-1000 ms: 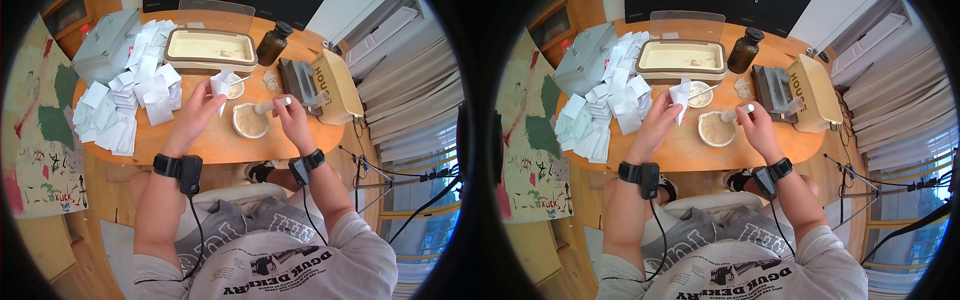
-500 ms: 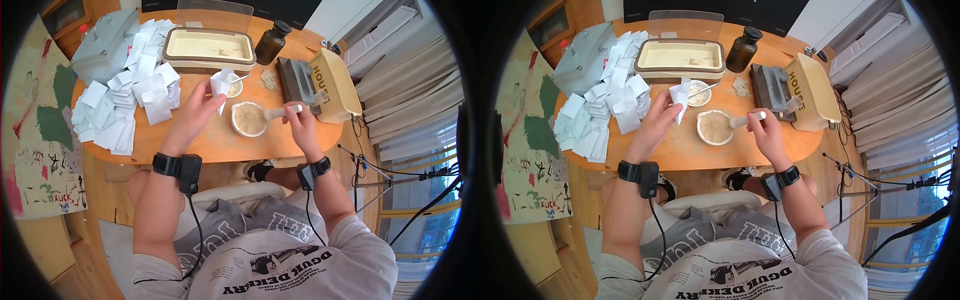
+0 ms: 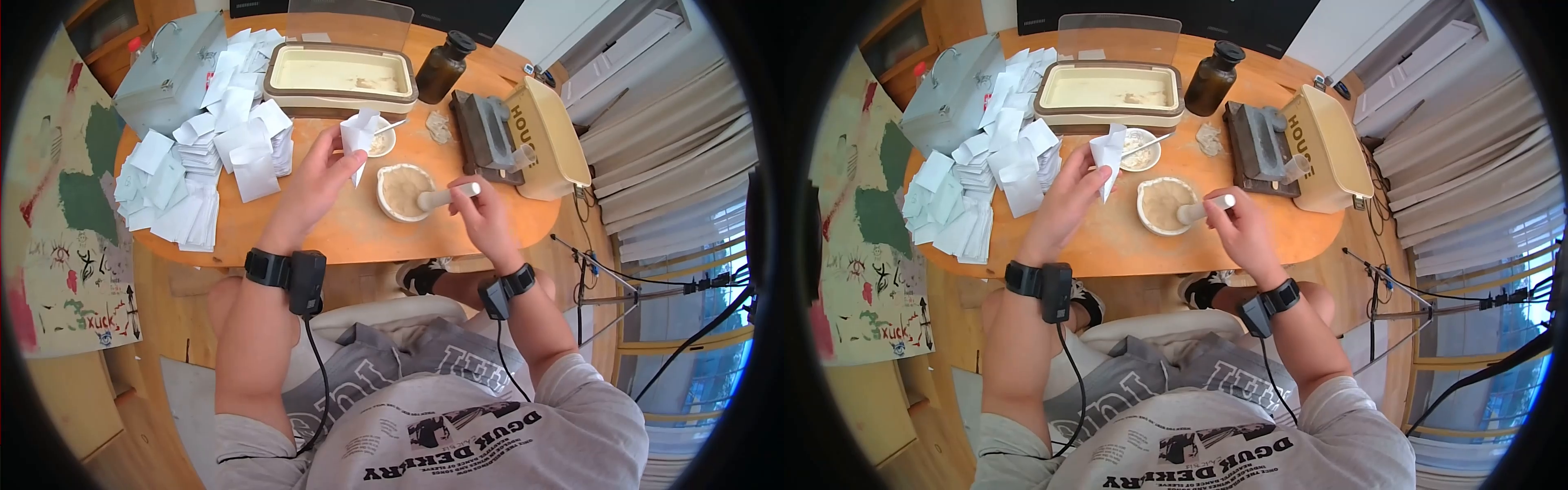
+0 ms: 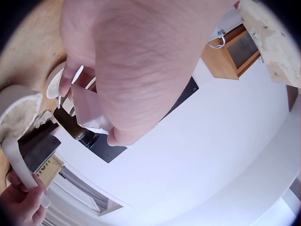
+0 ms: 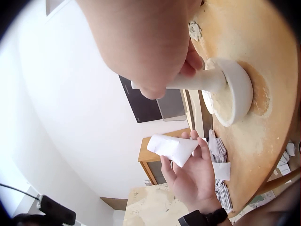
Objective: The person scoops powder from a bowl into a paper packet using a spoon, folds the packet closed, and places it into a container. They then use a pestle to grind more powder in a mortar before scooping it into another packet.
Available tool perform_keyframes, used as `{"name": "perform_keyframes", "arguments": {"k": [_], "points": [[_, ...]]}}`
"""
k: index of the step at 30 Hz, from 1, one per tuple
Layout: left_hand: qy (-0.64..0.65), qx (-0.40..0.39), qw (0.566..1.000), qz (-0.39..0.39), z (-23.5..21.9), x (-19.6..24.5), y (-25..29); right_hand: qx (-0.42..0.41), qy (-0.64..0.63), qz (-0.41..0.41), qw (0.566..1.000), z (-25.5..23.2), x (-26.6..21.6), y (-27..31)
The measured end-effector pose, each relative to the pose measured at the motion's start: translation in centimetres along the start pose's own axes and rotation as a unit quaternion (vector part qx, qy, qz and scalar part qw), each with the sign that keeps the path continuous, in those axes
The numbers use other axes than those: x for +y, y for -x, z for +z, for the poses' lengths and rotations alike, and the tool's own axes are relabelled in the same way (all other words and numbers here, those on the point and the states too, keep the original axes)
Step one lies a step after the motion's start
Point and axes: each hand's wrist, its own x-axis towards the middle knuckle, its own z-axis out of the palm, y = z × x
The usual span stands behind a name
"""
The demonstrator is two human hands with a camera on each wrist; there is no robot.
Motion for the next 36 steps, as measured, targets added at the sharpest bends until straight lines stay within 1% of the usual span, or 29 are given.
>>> {"name": "perform_keyframes", "arguments": {"k": [2, 3, 7, 9, 10, 13, 14, 16, 17, 21, 26, 28, 29, 33, 35, 36], "points": [[-0.004, -0.003, 1.000, -0.005, 0.1, 0.1, -0.1, -0.021, -0.013, -0.015, 1.000, 0.9, -0.2, 0.0], [-0.006, -0.003, 1.000, -0.008, 0.1, 0.2, -0.1, -0.018, 0.007, -0.030, 0.999, 0.8, -0.3, 0.0], [-0.007, 0.004, 1.000, -0.007, 0.0, 0.2, 0.2, -0.011, -0.004, -0.026, 1.000, 0.6, 0.3, 0.3], [-0.004, 0.005, 1.000, -0.005, 0.2, 0.3, 0.1, -0.004, 0.054, -0.037, 0.998, 1.1, -0.4, 0.6], [-0.004, 0.007, 1.000, -0.004, 0.2, 0.4, 0.1, -0.003, 0.054, -0.037, 0.998, 1.0, -0.2, 0.5], [0.009, -0.008, 1.000, -0.003, 0.1, 0.3, 0.3, 0.047, -0.056, -0.045, 0.996, 0.9, 1.3, -0.7], [0.008, -0.007, 1.000, -0.004, 0.1, 0.4, 0.4, 0.047, -0.056, -0.045, 0.996, 0.9, 1.1, -1.2], [-0.004, 0.005, 1.000, -0.009, 0.4, 0.7, 0.4, 0.051, -0.004, -0.003, 0.999, 0.6, 0.5, -1.9], [-0.004, 0.003, 1.000, -0.008, 0.5, 0.7, 0.3, 0.036, -0.011, 0.003, 0.999, 0.8, 0.7, -2.3], [0.007, 0.002, 1.000, -0.001, 0.1, 0.6, 0.3, 0.056, -0.012, -0.023, 0.998, 0.7, 1.1, -4.1], [0.006, -0.004, 1.000, -0.002, 0.0, 0.6, 0.2, 0.034, 0.019, -0.007, 0.999, 1.3, 0.6, -5.0], [0.014, -0.004, 1.000, 0.005, 0.1, 0.8, 0.4, 0.011, 0.037, -0.049, 0.998, 1.6, 0.8, -5.3], [0.014, -0.003, 1.000, 0.005, 0.1, 0.8, 0.4, 0.022, 0.038, -0.030, 0.999, 1.6, 0.4, -5.4], [-0.008, -0.003, 1.000, 0.005, 0.2, 0.8, 0.3, 0.018, 0.022, -0.034, 0.999, 2.0, -0.1, -6.0], [-0.016, 0.000, 1.000, 0.008, 0.2, 0.8, 0.3, -0.028, 0.069, -0.041, 0.996, 2.3, 0.1, -6.2], [-0.006, 0.001, 1.000, 0.008, 0.2, 0.8, 0.3, -0.029, 0.068, -0.041, 0.996, 2.5, -0.1, -6.3]]}}
